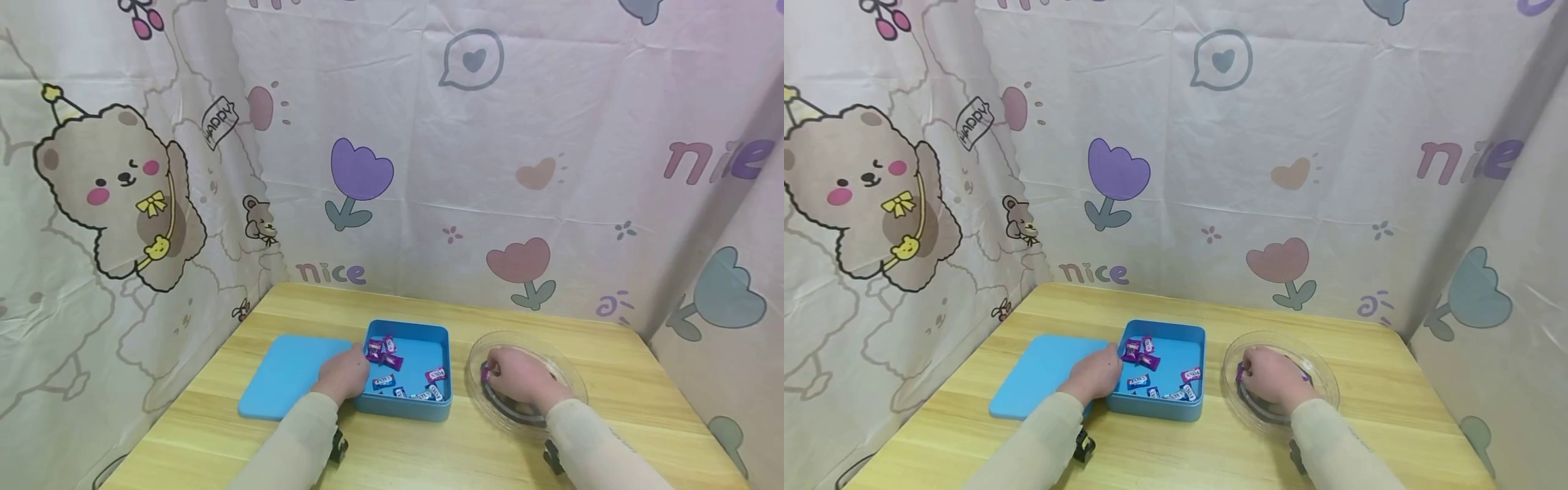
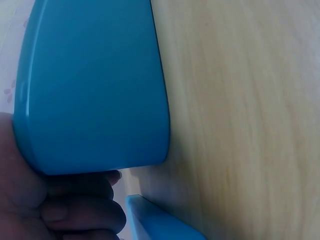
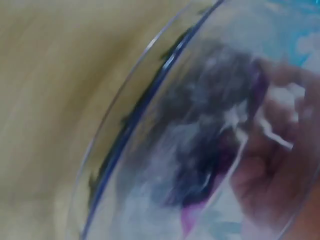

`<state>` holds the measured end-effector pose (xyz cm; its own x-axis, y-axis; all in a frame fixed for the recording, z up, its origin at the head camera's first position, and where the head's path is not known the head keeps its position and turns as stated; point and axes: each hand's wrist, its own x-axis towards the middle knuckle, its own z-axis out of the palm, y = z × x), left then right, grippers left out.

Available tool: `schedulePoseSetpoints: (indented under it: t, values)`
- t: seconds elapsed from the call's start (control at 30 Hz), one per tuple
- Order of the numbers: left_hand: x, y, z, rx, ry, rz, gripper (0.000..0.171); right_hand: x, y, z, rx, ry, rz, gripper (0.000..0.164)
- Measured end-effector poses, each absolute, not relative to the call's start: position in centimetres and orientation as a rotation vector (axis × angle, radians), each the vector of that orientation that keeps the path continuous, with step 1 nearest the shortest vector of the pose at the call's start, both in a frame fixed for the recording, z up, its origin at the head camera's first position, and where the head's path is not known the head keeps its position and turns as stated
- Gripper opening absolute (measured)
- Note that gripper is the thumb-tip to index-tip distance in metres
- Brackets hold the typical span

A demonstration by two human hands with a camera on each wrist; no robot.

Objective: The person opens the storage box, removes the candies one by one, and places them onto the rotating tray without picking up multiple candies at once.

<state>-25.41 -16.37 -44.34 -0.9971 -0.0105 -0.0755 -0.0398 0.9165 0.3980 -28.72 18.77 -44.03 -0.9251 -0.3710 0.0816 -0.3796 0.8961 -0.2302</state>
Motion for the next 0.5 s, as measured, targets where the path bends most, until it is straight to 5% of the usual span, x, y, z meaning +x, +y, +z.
schedulePoseSetpoints:
  t: [0.5]
  values:
    - [-25.6, -16.5, -44.7, -0.038, 3.010, 0.630, 0.044, -27.9, 14.3, -42.5, 0.561, -2.966, 0.522, 0.011]
